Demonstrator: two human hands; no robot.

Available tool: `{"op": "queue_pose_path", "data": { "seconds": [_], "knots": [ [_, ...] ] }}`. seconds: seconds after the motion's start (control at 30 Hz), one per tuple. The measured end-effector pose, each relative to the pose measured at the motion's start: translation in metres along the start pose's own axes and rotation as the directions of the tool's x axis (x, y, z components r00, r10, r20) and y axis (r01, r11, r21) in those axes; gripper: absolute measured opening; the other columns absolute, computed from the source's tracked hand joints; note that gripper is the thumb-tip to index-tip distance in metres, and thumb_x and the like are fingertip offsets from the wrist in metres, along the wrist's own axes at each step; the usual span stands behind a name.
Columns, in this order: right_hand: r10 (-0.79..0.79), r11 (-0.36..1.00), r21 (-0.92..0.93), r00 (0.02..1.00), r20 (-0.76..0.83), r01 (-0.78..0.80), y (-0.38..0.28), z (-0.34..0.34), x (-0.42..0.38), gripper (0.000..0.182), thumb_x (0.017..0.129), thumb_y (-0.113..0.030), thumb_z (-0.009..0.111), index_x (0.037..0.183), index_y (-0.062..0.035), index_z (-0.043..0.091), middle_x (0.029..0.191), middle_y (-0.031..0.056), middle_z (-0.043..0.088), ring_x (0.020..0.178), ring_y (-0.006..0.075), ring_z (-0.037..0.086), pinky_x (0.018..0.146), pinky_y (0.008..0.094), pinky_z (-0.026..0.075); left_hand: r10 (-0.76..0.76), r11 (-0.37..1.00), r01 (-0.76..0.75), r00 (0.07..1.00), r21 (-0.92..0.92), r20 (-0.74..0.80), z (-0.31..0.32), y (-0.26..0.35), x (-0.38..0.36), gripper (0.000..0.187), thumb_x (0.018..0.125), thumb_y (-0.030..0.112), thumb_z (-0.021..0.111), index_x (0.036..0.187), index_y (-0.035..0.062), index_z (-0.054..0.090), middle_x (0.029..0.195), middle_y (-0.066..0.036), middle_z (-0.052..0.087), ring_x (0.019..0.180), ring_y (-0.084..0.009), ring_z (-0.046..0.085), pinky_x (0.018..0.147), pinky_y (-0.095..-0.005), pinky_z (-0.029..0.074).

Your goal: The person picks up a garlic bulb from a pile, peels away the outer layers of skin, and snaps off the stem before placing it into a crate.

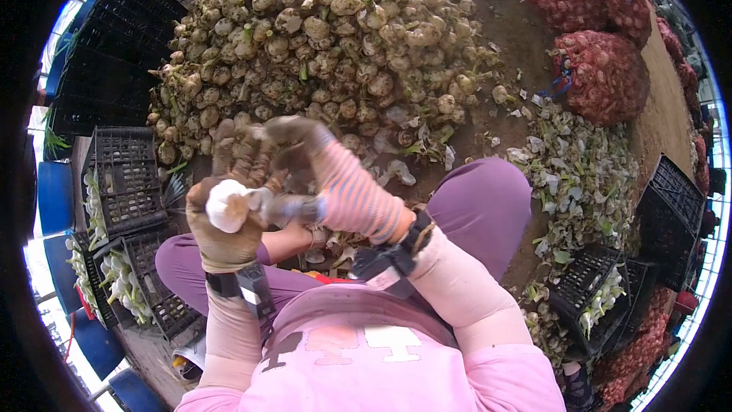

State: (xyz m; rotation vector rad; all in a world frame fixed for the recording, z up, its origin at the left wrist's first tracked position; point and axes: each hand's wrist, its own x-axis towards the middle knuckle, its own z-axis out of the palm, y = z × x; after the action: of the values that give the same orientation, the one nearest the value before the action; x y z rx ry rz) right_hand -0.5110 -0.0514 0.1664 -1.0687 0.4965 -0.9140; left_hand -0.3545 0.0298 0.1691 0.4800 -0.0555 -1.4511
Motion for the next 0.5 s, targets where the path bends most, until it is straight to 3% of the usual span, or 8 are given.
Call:
{"op": "queue_pose_path", "data": {
  "seconds": [0.07,0.1,0.17,0.23,0.33,0.4,0.47,0.5],
  "knots": [
    [0.003,0.932,-0.349,0.964,0.267,0.093,0.009,-0.003,0.005,0.031,0.074,-0.014,0.070,0.101,-0.0036,0.057,0.089,0.0028,0.060,0.081,0.0120,0.056,0.073,0.0263,0.047,0.118,0.988,-0.112,0.992,0.102,-0.051,0.007,-0.011,0.008,0.038,0.081,0.020,0.051,0.116,0.0047,0.047,0.110,-0.017,0.056,0.095,-0.0243,0.058,0.070,-0.0314,0.053],
    [0.131,0.907,-0.422,0.954,0.271,-0.005,0.010,-0.004,0.002,0.029,0.076,-0.015,0.068,0.100,-0.0029,0.057,0.088,0.0028,0.061,0.078,0.0115,0.056,0.072,0.0257,0.047,-0.034,0.999,0.034,0.997,0.000,-0.071,0.014,-0.011,0.008,0.054,0.081,0.026,0.047,0.130,0.0045,0.038,0.129,-0.022,0.043,0.113,-0.0292,0.049,0.080,-0.0394,0.052],
    [0.256,0.867,-0.488,0.929,0.267,-0.098,0.008,-0.003,-0.004,0.027,0.078,-0.016,0.066,0.099,-0.0022,0.057,0.087,0.0029,0.061,0.076,0.0110,0.056,0.071,0.0250,0.047,0.013,0.999,-0.009,0.996,0.043,-0.087,0.007,-0.012,0.009,0.057,0.081,0.024,0.046,0.133,0.0043,0.034,0.133,-0.023,0.038,0.119,-0.0309,0.043,0.086,-0.0425,0.048],
    [0.344,0.902,0.128,0.866,0.364,-0.412,0.000,-0.005,-0.010,0.022,0.082,-0.017,0.062,0.097,-0.0024,0.057,0.085,0.0034,0.061,0.073,0.0099,0.056,0.066,0.0246,0.047,0.050,0.999,-0.050,0.995,0.003,-0.092,0.004,-0.008,0.010,0.059,0.079,0.022,0.046,0.133,0.0006,0.034,0.134,-0.023,0.037,0.123,-0.0361,0.039,0.100,-0.0493,0.036],
    [0.427,0.846,0.221,0.866,0.261,-0.484,-0.002,-0.012,-0.010,0.016,0.086,-0.017,0.059,0.095,-0.0045,0.056,0.082,0.0010,0.059,0.074,0.0080,0.055,0.065,0.0228,0.044,0.014,0.983,-0.046,0.984,-0.179,-0.176,-0.024,0.020,0.013,0.053,0.077,0.021,0.047,0.124,-0.0027,0.044,0.124,-0.025,0.047,0.119,-0.0374,0.043,0.103,-0.0521,0.030],
    [0.458,0.887,-0.053,0.859,0.228,-0.458,0.000,-0.011,-0.013,0.025,0.087,-0.025,0.060,0.097,-0.0029,0.055,0.084,0.0015,0.058,0.077,0.0070,0.054,0.067,0.0231,0.045,0.191,0.975,-0.214,0.948,-0.065,-0.256,-0.040,0.044,0.007,0.050,0.077,0.021,0.046,0.117,-0.0078,0.047,0.120,-0.026,0.050,0.116,-0.0392,0.046,0.101,-0.0560,0.032],
    [0.528,0.833,-0.334,0.814,0.241,-0.441,0.002,-0.007,-0.018,0.035,0.081,-0.031,0.064,0.096,-0.0007,0.055,0.084,0.0071,0.058,0.078,0.0137,0.056,0.068,0.0273,0.045,0.321,0.934,-0.355,0.886,-0.047,-0.335,-0.044,0.067,-0.002,0.049,0.079,0.021,0.042,0.117,-0.0092,0.045,0.120,-0.027,0.050,0.114,-0.0404,0.047,0.099,-0.0575,0.034],
    [0.149,0.747,-0.650,0.918,0.368,0.139,0.029,-0.014,-0.020,0.046,0.074,-0.038,0.069,0.095,0.0010,0.056,0.083,0.0145,0.055,0.073,0.0276,0.058,0.065,0.0337,0.046,0.380,0.913,-0.407,0.860,-0.009,-0.340,-0.051,0.081,-0.006,0.048,0.080,0.021,0.041,0.116,-0.0097,0.045,0.119,-0.028,0.049,0.114,-0.0407,0.047,0.099,-0.0583,0.034]
  ]
}}
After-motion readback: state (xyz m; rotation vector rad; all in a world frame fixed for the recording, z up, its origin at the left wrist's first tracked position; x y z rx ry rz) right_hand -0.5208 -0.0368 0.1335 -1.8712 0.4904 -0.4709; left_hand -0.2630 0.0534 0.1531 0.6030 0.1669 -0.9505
